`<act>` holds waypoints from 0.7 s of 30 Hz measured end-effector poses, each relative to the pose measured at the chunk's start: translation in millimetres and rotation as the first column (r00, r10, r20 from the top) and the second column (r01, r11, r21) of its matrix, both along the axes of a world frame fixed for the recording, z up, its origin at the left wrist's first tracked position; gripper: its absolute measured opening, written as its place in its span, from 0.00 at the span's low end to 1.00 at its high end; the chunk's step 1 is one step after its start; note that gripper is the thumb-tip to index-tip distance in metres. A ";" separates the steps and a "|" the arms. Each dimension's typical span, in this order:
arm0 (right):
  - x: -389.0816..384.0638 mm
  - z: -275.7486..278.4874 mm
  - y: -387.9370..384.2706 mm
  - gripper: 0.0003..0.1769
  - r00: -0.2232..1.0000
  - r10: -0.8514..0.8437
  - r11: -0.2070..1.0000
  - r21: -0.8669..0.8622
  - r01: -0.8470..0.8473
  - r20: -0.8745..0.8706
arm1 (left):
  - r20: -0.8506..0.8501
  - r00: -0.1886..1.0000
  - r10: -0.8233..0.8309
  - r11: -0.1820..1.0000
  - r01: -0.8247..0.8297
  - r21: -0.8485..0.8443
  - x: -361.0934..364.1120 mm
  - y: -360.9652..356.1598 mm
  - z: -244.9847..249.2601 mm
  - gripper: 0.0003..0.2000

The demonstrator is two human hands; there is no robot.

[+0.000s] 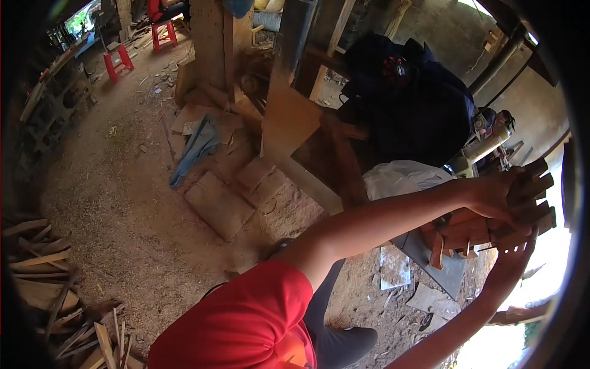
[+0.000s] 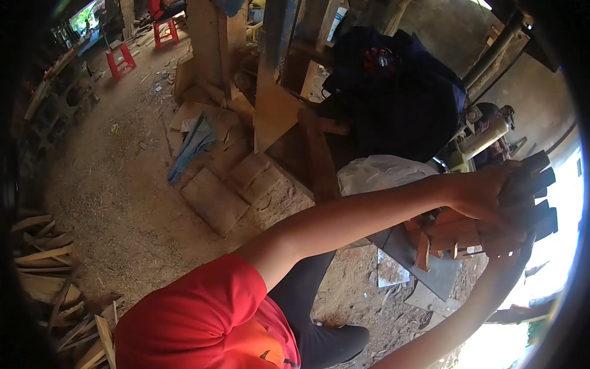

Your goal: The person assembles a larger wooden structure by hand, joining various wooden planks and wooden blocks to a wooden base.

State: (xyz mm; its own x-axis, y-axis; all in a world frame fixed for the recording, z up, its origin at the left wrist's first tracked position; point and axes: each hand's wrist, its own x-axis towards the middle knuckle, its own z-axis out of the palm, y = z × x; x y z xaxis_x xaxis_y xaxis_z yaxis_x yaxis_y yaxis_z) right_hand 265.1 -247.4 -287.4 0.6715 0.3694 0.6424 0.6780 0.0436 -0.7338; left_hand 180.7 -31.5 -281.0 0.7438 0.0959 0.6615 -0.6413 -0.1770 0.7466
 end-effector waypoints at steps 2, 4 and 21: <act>3.9 -0.2 -0.3 0.30 0.982 0.147 0.980 0.149 -0.128 -0.121 | -0.048 0.998 0.031 0.998 -0.028 0.047 -2.1 0.6 1.9 0.75; 1.4 0.8 2.4 0.30 0.958 0.223 0.956 0.233 -0.179 -0.179 | -0.049 0.996 0.072 0.993 -0.067 0.099 -1.0 1.0 3.8 0.77; -79.7 28.7 22.7 0.36 0.960 0.104 0.994 0.066 -0.090 -0.260 | 0.093 0.991 -0.100 0.987 0.087 0.133 -4.6 -8.8 -1.0 0.40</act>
